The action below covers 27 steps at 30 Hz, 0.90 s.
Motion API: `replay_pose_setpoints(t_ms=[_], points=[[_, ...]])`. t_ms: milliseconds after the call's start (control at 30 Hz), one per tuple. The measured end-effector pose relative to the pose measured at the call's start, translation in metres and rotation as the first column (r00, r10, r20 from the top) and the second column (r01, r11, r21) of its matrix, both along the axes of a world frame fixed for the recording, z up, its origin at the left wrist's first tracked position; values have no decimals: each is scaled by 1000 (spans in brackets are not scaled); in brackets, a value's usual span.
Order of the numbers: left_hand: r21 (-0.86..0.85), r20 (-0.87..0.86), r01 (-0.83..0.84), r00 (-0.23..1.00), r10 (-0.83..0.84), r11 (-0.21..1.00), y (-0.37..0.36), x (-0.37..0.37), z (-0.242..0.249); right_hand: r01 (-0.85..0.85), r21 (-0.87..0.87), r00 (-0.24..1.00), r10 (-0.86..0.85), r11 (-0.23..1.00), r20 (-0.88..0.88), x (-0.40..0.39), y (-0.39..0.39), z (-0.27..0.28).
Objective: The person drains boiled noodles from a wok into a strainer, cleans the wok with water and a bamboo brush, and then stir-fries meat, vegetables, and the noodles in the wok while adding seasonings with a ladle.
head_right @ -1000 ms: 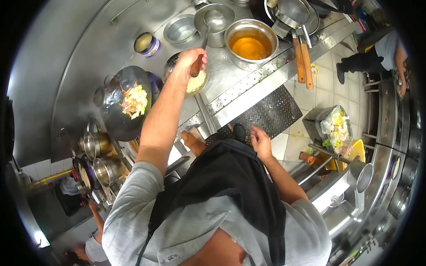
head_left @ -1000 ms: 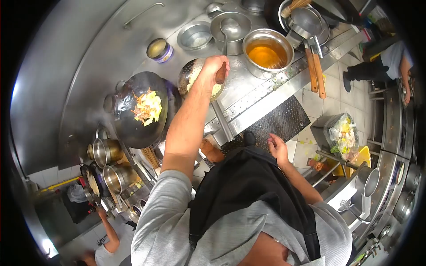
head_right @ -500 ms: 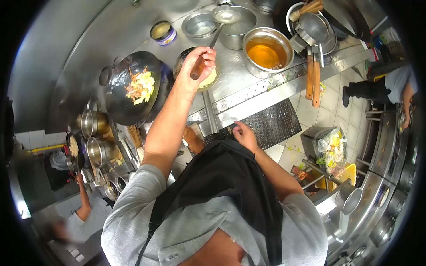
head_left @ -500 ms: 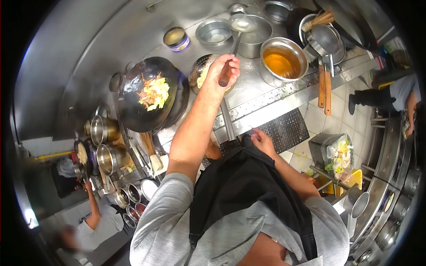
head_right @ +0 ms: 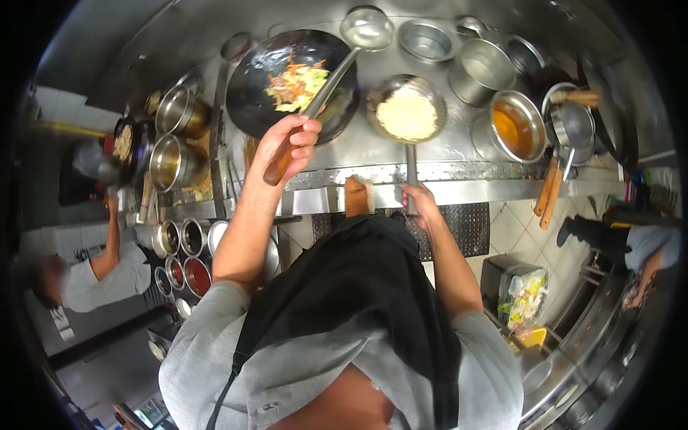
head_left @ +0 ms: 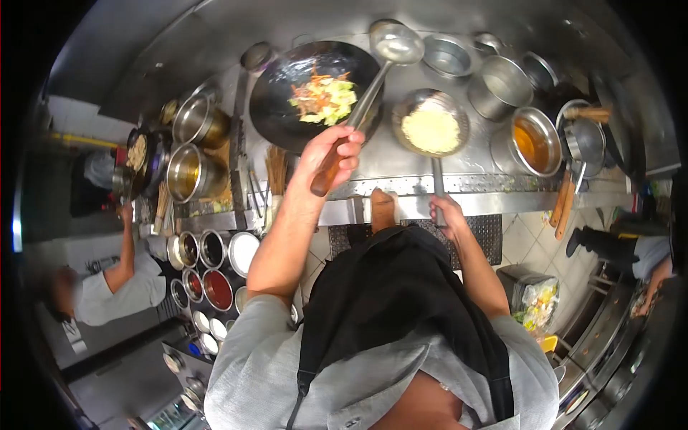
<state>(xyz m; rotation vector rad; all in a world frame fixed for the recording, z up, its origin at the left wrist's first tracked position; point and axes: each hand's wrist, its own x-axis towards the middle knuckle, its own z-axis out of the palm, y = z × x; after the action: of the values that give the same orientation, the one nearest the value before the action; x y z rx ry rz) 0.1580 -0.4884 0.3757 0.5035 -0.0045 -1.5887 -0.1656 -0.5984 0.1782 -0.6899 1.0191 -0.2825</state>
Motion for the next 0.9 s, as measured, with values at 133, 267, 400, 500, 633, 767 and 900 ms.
replay_pose_setpoints(t_ms=[133,267,400,500,633,767,900], points=[[248,443,-84,896,-35,965,65,60,-1,32,-164,998,-40,986,-49,-11,33,26],[406,792,-191,562,-239,894,105,108,-32,17,-267,985,-62,963,-162,1,58,67],[374,922,-333,238,-306,865,130,139,-76,21,-274,986,-65,962,-154,37,72,111],[333,943,-390,119,-312,859,128,165,-98,40,-284,994,-67,958,-86,69,72,119],[183,921,-458,-229,-315,870,107,206,-148,59,-268,998,-62,962,-2,106,75,128],[302,912,-326,-174,-371,896,114,221,-140,42,-284,999,-45,958,-7,120,79,131],[240,887,-232,-342,-310,943,152,227,-123,-10,-344,994,-28,939,-103,122,80,136]])
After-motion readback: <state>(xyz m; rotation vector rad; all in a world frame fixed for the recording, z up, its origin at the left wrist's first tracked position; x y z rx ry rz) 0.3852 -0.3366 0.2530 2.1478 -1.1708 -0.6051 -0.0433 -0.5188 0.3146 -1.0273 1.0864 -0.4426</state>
